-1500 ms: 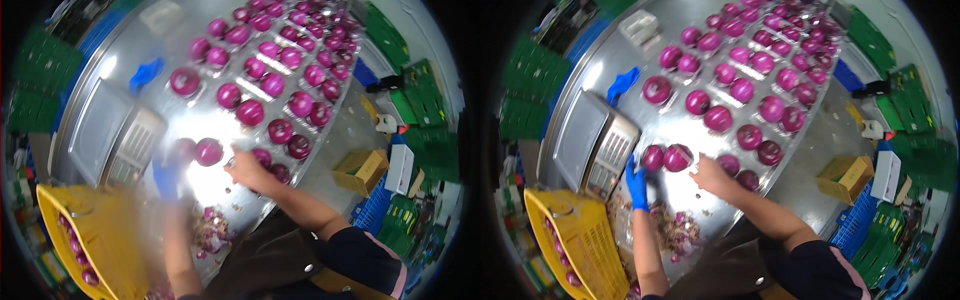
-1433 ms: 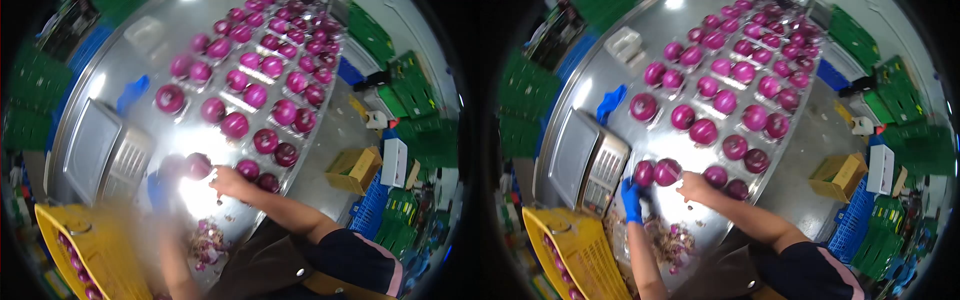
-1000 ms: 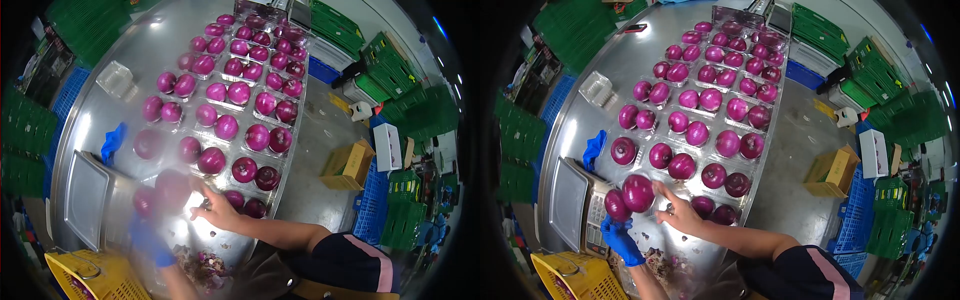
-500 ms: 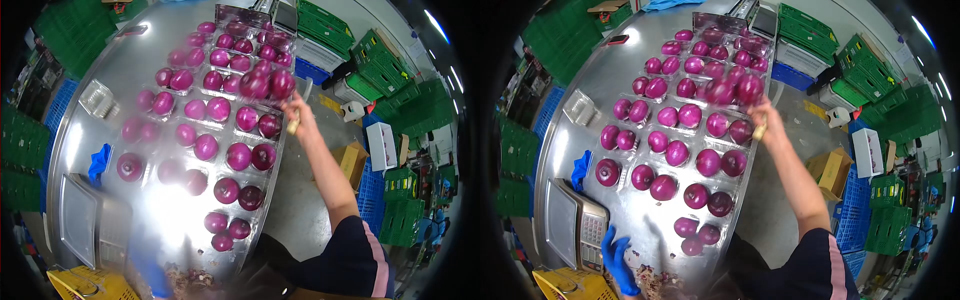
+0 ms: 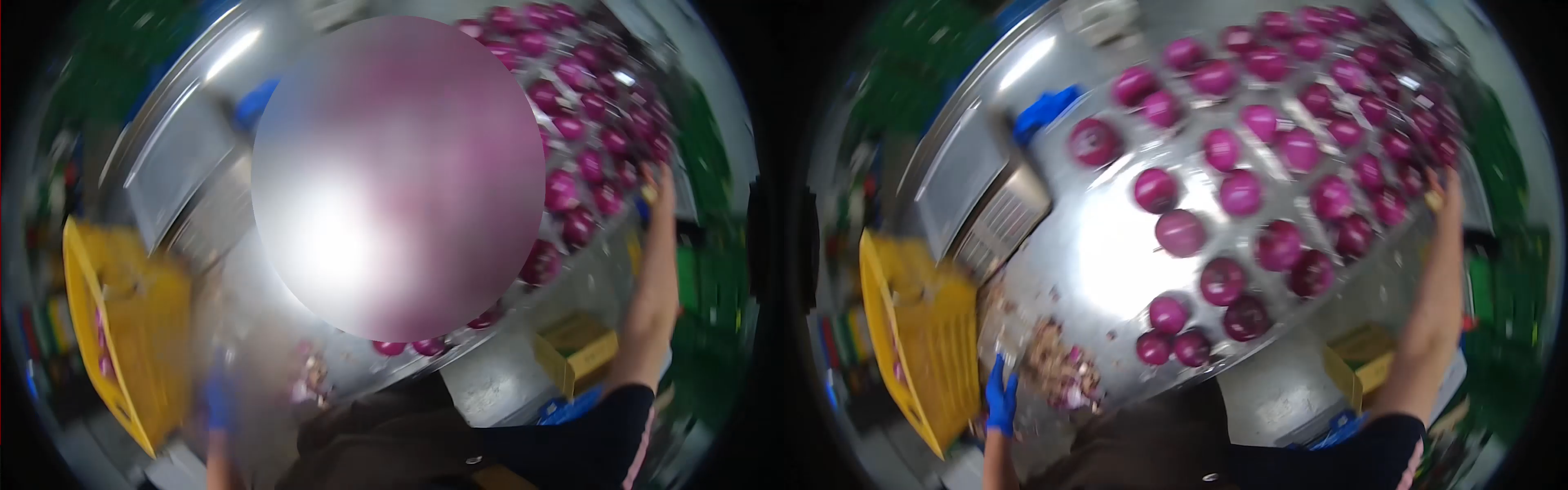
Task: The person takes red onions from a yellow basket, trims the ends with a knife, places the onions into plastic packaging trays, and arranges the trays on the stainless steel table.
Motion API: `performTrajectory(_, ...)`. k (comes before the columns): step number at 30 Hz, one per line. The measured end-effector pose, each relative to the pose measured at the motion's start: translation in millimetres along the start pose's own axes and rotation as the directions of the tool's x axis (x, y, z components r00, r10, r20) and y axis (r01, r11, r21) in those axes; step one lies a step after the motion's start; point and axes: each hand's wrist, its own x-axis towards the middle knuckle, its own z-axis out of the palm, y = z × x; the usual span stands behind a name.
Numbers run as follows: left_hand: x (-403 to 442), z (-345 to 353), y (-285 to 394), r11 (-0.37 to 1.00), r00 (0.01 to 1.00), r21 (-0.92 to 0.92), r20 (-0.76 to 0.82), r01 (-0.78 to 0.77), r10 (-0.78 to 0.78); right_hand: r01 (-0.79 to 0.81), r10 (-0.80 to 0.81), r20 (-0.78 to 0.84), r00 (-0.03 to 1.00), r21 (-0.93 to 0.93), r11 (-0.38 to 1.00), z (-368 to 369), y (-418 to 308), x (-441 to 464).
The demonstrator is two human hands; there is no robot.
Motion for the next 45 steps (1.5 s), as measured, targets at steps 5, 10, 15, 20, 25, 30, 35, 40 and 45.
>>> performTrajectory(5, -7.0, 11.8, -34.1, 0.984, 0.992, 0.149, 0.096, -0.099, 0.085, 0.258, -0.359, -0.099, 0.928, -0.526, 0.810, -38.5, -6.9, 16.9)
performTrajectory(10, 6.1, 11.1, -49.1, 0.947, 0.985, 0.279, 0.114, -0.158, 0.131, 0.294, -0.298, 0.100, 0.949, -0.613, 0.733, 58.4, 5.1, -159.5)
performTrajectory(15, 13.3, 3.8, -58.7, 0.915, 0.958, 0.296, -0.002, -0.274, 0.288, 0.441, -0.121, 0.556, 0.823, -0.489, 0.752, 184.6, 71.4, -387.8)
performTrajectory(20, 6.1, 9.4, -70.3, 0.942, 0.930, 0.163, -0.182, -0.292, 0.320, 0.872, -0.053, 0.985, 0.165, -0.121, 0.474, 245.5, 128.4, -541.6)
performTrajectory(25, -10.0, -4.8, -60.8, 0.941, 0.882, -0.051, -0.371, -0.333, 0.292, 0.828, 0.133, 0.991, 0.002, -0.076, 0.555, 277.2, 156.9, -651.5)
performTrajectory(30, -57.1, -36.8, -56.9, 0.874, 0.889, -0.457, -0.452, -0.167, -0.066, 0.795, 0.223, 0.975, -0.009, -0.128, 0.592, 291.5, 167.4, -710.7)
performTrajectory(35, -118.0, -29.3, -147.9, -0.479, 0.912, -0.849, -0.007, -0.222, -0.410, 0.737, 0.295, 0.954, -0.055, -0.160, 0.656, 304.4, 175.9, -769.3)
performTrajectory(40, -122.4, -66.6, -96.2, 0.411, 0.995, -0.907, -0.064, -0.087, 0.070, 0.635, 0.051, 0.977, -0.206, 0.094, 0.767, 338.5, 156.6, -837.7)
performTrajectory(45, -81.6, -101.9, -65.9, 0.687, 0.900, -0.660, 0.036, -0.305, 0.435, 0.684, 0.334, 0.877, -0.345, -0.009, 0.729, 368.6, 142.5, -840.3)
